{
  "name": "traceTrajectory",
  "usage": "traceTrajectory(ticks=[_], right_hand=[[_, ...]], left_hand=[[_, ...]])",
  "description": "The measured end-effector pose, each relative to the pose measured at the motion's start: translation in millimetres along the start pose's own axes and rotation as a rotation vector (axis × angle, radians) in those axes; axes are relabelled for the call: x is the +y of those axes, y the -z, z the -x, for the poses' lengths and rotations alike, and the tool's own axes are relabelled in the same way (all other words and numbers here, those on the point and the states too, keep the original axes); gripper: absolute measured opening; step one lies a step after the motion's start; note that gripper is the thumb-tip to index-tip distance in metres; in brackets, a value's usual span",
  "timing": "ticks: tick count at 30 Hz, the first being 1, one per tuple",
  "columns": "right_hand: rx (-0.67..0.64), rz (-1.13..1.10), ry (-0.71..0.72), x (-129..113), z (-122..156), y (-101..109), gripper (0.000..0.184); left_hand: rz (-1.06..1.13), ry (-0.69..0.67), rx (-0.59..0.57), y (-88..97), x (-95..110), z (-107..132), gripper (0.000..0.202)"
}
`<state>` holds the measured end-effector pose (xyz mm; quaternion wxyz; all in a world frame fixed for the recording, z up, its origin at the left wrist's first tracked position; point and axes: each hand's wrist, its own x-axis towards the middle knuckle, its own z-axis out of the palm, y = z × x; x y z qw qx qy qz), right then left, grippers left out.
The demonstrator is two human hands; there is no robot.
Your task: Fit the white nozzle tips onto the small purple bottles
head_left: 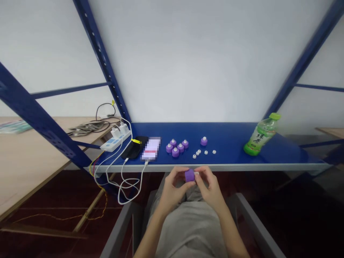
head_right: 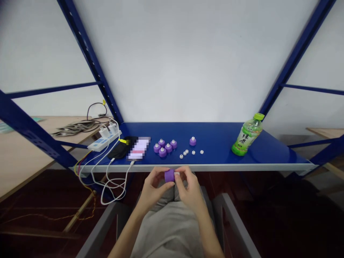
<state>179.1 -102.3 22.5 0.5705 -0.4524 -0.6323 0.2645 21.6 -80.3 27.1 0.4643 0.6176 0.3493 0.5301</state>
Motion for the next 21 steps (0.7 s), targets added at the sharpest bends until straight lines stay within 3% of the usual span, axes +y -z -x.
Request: traceTrajectory(ticks=[6, 15, 21], right_hand=[[0.036, 0.028, 0.056, 6.2, -2.8, 2.1, 0.018], [-0.040, 0.095, 0.133, -0.6, -1.2, 1.9, 0.011], [0.054, 0.125, 0.148, 7.8, -1.4, 0.3, 0.010]], left_hand=[[-0.046, -0.015, 0.022, -3.1, 3.4, -0.2, 0.037], [-0.173, 0.042, 0.024, 4.5, 4.5, 1.4, 0.030], [-0.173, 0.043, -0.006, 3.4, 1.0, 0.9, 0.037]])
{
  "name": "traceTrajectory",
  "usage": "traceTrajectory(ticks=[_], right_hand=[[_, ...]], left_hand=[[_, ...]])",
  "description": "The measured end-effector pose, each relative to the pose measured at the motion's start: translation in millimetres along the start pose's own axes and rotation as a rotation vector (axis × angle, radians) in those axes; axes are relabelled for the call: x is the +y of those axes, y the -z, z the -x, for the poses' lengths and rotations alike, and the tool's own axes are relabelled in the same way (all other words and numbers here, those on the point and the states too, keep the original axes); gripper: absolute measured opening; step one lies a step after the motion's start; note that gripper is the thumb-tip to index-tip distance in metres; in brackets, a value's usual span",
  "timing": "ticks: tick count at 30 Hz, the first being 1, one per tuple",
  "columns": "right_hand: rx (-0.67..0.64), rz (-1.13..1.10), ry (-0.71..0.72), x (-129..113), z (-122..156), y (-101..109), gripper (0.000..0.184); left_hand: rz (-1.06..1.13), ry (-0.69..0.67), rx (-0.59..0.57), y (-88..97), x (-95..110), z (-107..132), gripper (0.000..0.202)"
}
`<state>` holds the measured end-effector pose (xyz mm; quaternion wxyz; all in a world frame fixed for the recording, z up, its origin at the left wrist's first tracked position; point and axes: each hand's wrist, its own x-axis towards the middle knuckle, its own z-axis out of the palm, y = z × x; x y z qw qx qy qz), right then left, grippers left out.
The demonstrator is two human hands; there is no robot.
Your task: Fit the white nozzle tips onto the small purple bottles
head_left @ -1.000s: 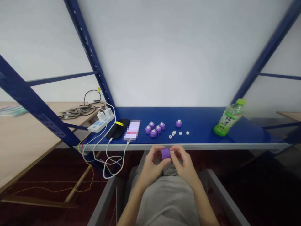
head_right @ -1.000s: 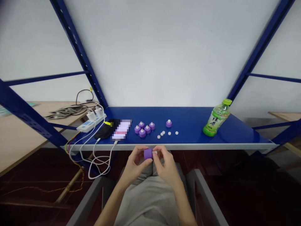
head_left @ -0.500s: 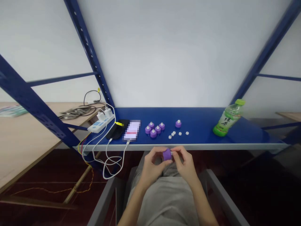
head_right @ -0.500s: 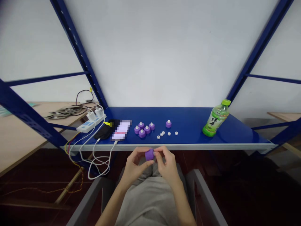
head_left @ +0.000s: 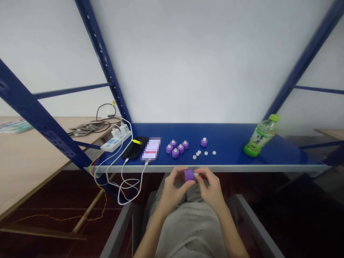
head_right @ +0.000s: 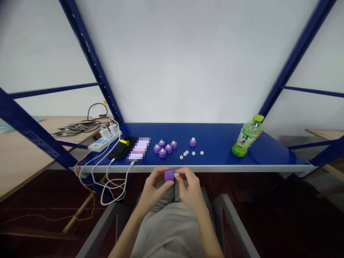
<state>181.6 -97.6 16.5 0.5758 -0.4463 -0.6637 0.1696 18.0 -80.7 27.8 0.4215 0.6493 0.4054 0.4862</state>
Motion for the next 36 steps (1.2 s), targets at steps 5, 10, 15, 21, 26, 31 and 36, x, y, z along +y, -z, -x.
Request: traceTrajectory(ticks=[5, 10, 15, 21, 26, 31, 36], right_hand=[[0.017, -0.021, -0.001, -0.9, 0.1, -2.1, 0.009], [0.068, -0.047, -0.025, -6.0, -2.4, -7.1, 0.012], [0.050, -0.038, -0.078, -0.1, -3.5, -5.5, 0.012], [0.073, -0.063, -0.109, 4.2, -1.6, -7.5, 0.013], [0.051, -0.169, -0.207, 5.5, 1.1, -11.0, 0.017], [0.035, -0.306, -0.287, 9.7, 1.7, -14.5, 0.019], [0.022, -0.287, -0.315, 12.9, 1.1, -16.4, 0.022]], left_hand=[[-0.024, -0.004, 0.019, -3.5, 0.5, 0.9, 0.030], [-0.051, -0.008, 0.017, -3.4, 0.6, -0.1, 0.027], [-0.103, -0.024, 0.018, -2.5, -3.5, -1.3, 0.031], [-0.108, -0.030, 0.050, -3.2, -5.8, -2.0, 0.036], [-0.090, -0.036, 0.019, -2.4, -1.7, -1.9, 0.037], [-0.116, -0.068, 0.051, -3.9, -1.6, -3.0, 0.035], [-0.169, -0.126, 0.081, -4.2, -1.7, -4.0, 0.032]])
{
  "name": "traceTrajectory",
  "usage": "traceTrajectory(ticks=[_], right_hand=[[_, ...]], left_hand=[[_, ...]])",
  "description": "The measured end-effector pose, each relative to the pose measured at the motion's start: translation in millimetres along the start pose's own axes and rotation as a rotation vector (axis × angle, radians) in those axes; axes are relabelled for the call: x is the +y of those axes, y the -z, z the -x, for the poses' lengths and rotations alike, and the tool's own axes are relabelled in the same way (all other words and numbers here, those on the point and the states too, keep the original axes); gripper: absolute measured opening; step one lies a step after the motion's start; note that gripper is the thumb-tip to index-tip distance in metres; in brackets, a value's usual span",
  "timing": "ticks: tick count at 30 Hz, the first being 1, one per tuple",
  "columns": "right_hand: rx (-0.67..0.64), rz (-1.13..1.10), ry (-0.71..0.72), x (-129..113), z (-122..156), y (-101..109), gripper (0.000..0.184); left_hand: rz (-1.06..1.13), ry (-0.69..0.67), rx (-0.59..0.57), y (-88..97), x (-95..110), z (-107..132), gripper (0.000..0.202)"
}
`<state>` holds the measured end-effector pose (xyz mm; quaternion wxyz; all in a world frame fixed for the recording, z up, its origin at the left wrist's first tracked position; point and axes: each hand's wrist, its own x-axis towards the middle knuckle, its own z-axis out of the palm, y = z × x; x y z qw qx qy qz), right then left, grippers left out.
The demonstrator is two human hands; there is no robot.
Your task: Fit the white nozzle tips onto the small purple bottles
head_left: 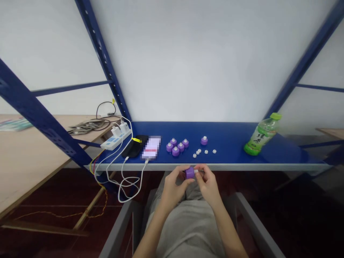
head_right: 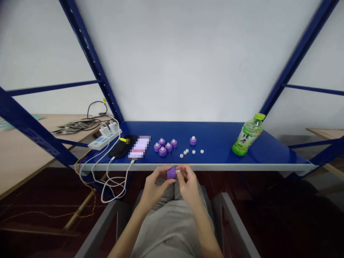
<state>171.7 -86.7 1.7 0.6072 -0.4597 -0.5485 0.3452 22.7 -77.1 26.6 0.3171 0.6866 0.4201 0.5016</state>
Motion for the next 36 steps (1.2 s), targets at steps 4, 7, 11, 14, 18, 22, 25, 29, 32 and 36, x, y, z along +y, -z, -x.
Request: traceTrajectory(ticks=[4, 7, 11, 14, 18, 22, 25, 29, 32, 36], right_hand=[[-0.014, -0.044, -0.068, 4.8, -1.3, 0.8, 0.023], [-0.025, -0.103, -0.133, 10.6, -2.1, 0.8, 0.025], [-0.033, -0.093, -0.137, 15.8, -3.2, 0.6, 0.023], [-0.018, -0.029, -0.094, 16.0, -4.5, 1.4, 0.018], [-0.020, 0.042, -0.069, 14.7, -6.0, 3.9, 0.016], [-0.025, 0.078, -0.055, 14.4, -7.1, 6.3, 0.015], [-0.019, 0.070, -0.057, 15.0, -7.8, 6.6, 0.015], [-0.017, 0.023, -0.084, 16.8, -8.1, 6.4, 0.017], [-0.046, -0.031, -0.165, 17.7, -8.2, 8.3, 0.022], [-0.097, -0.088, -0.314, 17.7, -8.6, 13.0, 0.029]], left_hand=[[-0.039, -0.029, 0.005, -1.6, -1.4, 1.3, 0.029], [-0.061, -0.088, 0.000, -3.9, -6.0, 2.4, 0.025], [-0.121, -0.150, -0.034, -4.8, -13.9, 2.3, 0.024], [-0.197, -0.193, -0.061, -4.2, -18.7, 2.0, 0.025], [-0.309, -0.243, -0.073, -4.6, -24.1, 3.1, 0.029], [-0.374, -0.282, -0.066, -6.6, -29.9, 5.5, 0.032], [-0.354, -0.304, -0.050, -7.7, -33.3, 6.8, 0.032], [-0.361, -0.317, -0.053, -7.2, -34.2, 6.8, 0.030], [-0.405, -0.329, -0.057, -6.2, -33.6, 6.2, 0.028], [-0.437, -0.352, -0.066, -6.2, -33.7, 6.4, 0.027]])
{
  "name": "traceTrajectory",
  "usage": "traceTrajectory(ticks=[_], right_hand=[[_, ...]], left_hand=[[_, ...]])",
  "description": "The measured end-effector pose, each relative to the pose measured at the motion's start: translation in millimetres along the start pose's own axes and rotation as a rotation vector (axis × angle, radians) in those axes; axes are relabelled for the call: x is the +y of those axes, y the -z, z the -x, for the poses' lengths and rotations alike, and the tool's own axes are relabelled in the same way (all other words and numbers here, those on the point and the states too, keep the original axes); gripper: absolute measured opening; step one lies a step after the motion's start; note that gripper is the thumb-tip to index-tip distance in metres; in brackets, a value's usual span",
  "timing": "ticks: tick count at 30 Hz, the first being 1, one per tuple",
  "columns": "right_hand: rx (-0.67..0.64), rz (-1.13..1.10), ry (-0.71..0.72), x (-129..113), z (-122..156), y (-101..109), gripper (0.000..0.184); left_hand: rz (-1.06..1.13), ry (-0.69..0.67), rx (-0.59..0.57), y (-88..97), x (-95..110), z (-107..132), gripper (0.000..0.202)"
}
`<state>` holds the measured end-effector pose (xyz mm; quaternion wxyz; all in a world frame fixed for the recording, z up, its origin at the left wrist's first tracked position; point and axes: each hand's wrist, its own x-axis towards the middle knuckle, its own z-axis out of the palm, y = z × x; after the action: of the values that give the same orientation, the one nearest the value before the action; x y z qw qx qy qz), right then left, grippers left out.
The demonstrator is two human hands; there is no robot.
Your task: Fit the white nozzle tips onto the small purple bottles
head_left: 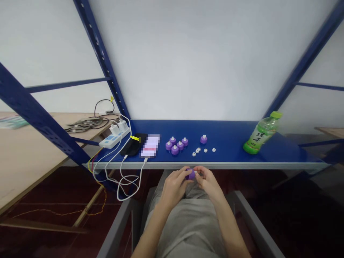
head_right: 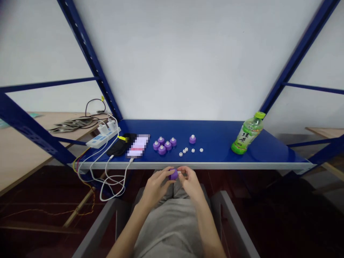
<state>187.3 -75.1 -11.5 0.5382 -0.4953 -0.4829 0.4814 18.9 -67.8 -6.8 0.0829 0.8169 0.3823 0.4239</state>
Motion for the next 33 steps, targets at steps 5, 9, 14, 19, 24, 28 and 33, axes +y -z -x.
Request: traceTrajectory(ticks=[5, 9, 14, 19, 24, 28, 33], right_hand=[[0.037, -0.092, -0.127, 2.2, -0.3, 0.3, 0.036], [0.036, -0.102, -0.141, 2.3, -0.8, 0.3, 0.038], [0.028, -0.073, -0.139, -3.4, 0.6, 2.9, 0.040], [0.051, -0.022, -0.138, -4.8, 0.3, 0.7, 0.046], [0.115, 0.031, -0.007, -11.6, 0.4, 16.6, 0.049], [0.021, 0.084, 0.023, -21.4, 4.3, 28.9, 0.048], [-0.109, 0.176, 0.080, -26.0, 8.1, 20.7, 0.038]], left_hand=[[-0.049, -0.024, -0.027, 0.6, -0.5, 0.5, 0.026], [-0.098, -0.052, -0.010, 1.5, -0.5, -0.6, 0.023], [-0.125, -0.129, 0.048, 0.6, 2.6, -2.1, 0.020], [-0.150, -0.154, 0.084, 0.1, 1.4, -1.7, 0.025], [-0.094, -0.060, 0.071, 5.1, -1.9, -1.2, 0.022], [-0.088, 0.078, 0.023, 6.8, 6.1, -0.1, 0.035], [-0.034, 0.104, -0.044, 5.0, 14.6, 0.5, 0.031]])
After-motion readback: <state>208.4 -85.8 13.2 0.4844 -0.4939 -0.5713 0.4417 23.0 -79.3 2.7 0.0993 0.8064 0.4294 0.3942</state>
